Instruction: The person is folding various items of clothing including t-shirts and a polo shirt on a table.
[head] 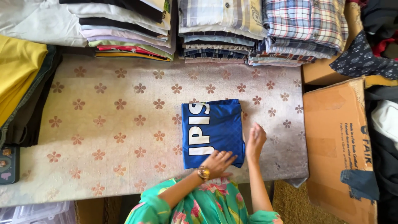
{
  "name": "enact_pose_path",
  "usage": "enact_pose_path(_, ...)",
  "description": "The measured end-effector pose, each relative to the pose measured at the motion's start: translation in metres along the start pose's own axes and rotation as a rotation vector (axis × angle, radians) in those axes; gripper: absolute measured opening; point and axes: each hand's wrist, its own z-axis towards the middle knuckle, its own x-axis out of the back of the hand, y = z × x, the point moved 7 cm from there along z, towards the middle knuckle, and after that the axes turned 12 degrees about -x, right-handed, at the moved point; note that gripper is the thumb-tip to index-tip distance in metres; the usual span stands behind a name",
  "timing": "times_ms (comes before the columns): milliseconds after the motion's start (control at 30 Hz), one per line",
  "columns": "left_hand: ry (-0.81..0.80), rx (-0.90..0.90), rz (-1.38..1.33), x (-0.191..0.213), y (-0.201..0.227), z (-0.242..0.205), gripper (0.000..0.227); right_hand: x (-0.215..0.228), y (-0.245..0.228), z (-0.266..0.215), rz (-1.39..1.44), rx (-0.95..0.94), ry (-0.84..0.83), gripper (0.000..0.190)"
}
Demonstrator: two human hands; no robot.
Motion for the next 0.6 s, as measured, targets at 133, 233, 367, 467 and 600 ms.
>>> enact_pose_path(133, -0.025, 0.011, 0.213, -0.035, 0.008, 0.035, 0.085, 0.041, 0.022, 0.002, 0.336, -0.344, 0.014, 0.050)
enact_pose_path(233, 0.065, 0.007, 0.521, -0.065, -0.007, 0.046, 0.040, 0.060, 0.036, -0.012, 0.429, -0.485, -0.035, 0.050)
enact_pose_path(367, 0.084, 0.101, -0.018, -0.013, -0.030, 0.059, 0.028, 0.051, 0.056, -0.034, 0.620, -0.510, -0.278, 0.054)
enact_pose_path(467, 0.299, 0.210, -0.430, 0.030, -0.045, 0.069, 0.033, 0.033, 0.061, -0.038, 0.877, -0.441, -0.483, 0.065)
enact_pose_path(600, 0.494, 0.098, -1.168, 0.101, -0.046, 0.074, 0.027, 0.008, 0.048, -0.027, 1.142, -0.360, -0.650, 0.084)
